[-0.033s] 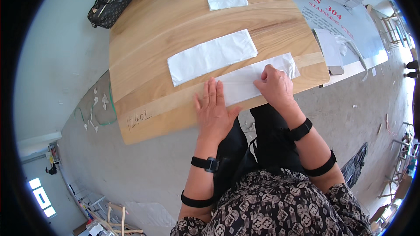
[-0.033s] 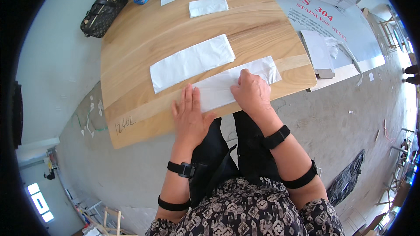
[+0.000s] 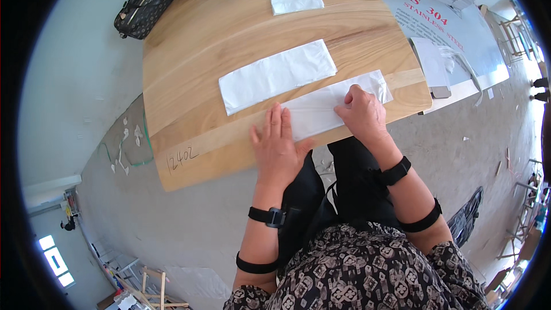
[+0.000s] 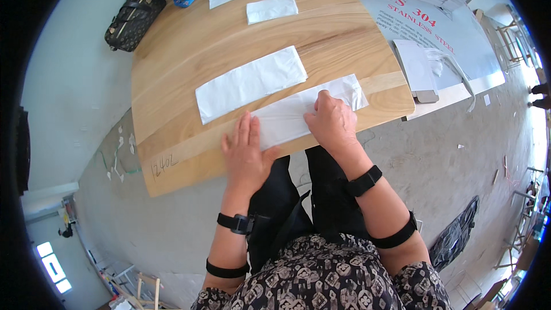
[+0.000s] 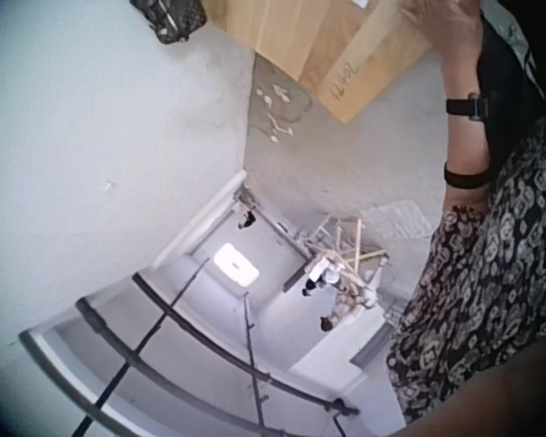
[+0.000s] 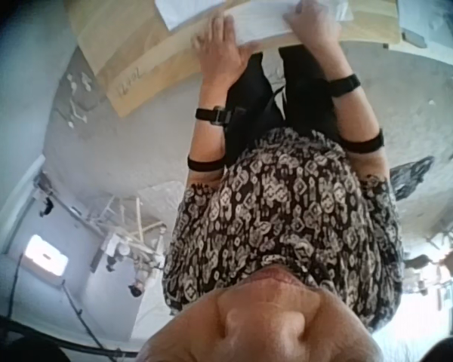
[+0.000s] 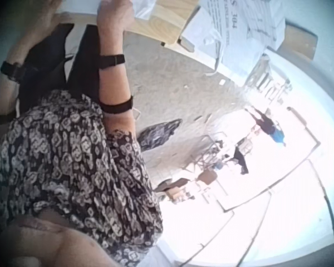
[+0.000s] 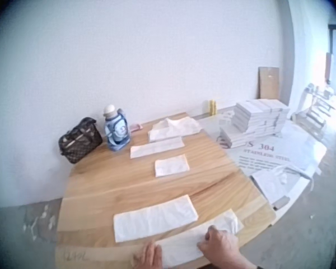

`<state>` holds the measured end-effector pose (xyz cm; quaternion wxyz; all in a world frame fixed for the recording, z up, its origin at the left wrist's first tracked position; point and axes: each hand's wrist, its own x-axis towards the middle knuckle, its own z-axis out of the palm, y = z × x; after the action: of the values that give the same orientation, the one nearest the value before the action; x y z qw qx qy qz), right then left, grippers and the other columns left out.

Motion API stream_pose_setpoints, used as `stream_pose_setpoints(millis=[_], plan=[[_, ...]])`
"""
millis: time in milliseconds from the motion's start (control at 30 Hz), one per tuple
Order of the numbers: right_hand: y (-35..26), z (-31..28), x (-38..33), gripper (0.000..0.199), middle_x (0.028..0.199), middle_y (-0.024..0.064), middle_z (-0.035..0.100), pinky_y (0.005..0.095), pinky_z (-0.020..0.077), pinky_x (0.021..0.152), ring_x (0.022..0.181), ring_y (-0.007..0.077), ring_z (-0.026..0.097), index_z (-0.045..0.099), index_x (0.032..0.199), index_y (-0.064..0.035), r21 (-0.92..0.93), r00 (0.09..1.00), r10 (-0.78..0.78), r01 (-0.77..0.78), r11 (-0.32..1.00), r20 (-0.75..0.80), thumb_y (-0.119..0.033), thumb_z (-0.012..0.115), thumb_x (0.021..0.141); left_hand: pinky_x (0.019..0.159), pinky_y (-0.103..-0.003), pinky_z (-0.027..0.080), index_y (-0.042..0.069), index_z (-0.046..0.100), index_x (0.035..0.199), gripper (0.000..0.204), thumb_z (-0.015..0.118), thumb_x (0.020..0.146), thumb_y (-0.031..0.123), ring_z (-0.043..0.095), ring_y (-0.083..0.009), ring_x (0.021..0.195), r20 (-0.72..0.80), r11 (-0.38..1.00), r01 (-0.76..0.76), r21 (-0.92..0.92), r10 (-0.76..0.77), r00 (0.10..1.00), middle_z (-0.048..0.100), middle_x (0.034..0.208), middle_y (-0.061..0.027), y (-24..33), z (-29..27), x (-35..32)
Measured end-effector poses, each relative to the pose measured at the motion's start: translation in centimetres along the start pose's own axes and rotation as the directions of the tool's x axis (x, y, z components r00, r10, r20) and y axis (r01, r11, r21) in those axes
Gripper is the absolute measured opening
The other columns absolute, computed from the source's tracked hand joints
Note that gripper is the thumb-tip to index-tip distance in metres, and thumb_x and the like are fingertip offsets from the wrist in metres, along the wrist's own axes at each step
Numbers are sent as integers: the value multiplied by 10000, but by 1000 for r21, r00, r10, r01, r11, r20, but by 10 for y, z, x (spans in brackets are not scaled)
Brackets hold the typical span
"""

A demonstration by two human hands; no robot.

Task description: The worker is folding and stacking white plastic strips on a wooden workbench.

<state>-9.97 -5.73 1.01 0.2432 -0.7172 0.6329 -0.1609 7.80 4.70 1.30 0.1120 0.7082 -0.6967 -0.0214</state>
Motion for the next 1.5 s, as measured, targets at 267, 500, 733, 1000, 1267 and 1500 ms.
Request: stream_pose_setpoints(millis=[267, 500, 733, 1000, 1267, 1500], plan=[[2, -11, -2, 167, 727, 186, 645, 480, 497, 650, 756, 389, 635, 565, 839, -46, 32, 999, 14, -15, 999, 28, -159, 631, 735, 804, -401, 471, 18, 606, 942, 259, 738, 727, 78, 567, -311, 953, -145, 940, -118, -320, 75, 987, 612, 942, -99, -12, -16, 103], [3, -12, 0, 172, 721, 187, 643, 481, 500, 660, 748, 390, 638, 567, 845, -48, 65, 997, 8, -13, 998, 79, -165, 634, 739, 766, -407, 469, 63, 633, 814, 102, 705, 742, 56, 563, -295, 900, -26, 951, -130, -281, 128, 991, 610, 881, -66, -7, 12, 143], [-4, -26, 14, 149, 682, 201, 643, 444, 516, 642, 693, 384, 640, 623, 738, -25, 166, 998, 6, -17, 986, 70, -172, 647, 750, 722, -406, 414, 93, 649, 783, 51, 679, 797, 132, 549, -252, 897, -130, 930, -111, -350, 69, 989, 592, 833, -20, -12, 30, 143], [-40, -10, 52, 193, 594, 129, 641, 302, 507, 486, 528, 182, 641, 633, 748, 60, 685, 957, 185, -290, 668, 225, -116, 612, 825, 700, -391, 487, 20, 646, 732, 106, 675, 767, 116, 607, -283, 772, -18, 748, 105, -655, -155, 988, 625, 757, -83, -17, 29, 147], [-46, 11, 79, 206, 627, 124, 645, 272, 512, 460, 545, 150, 650, 601, 699, 58, 787, 923, 265, -377, 488, 277, -75, 585, 855, 632, -362, 490, 23, 657, 753, 117, 688, 780, 133, 632, -258, 684, -35, 707, 87, -701, -156, 987, 653, 746, -105, -14, 25, 147], [-45, 17, 79, 171, 666, 67, 649, 205, 416, 427, 497, 71, 539, 642, 780, 7, 788, 939, 205, -344, 511, 277, -98, 587, 903, 634, -367, 493, 41, 658, 788, 135, 659, 825, 170, 639, -235, 637, 63, 713, 223, -665, -244, 968, 673, 708, -94, -16, 26, 150]])
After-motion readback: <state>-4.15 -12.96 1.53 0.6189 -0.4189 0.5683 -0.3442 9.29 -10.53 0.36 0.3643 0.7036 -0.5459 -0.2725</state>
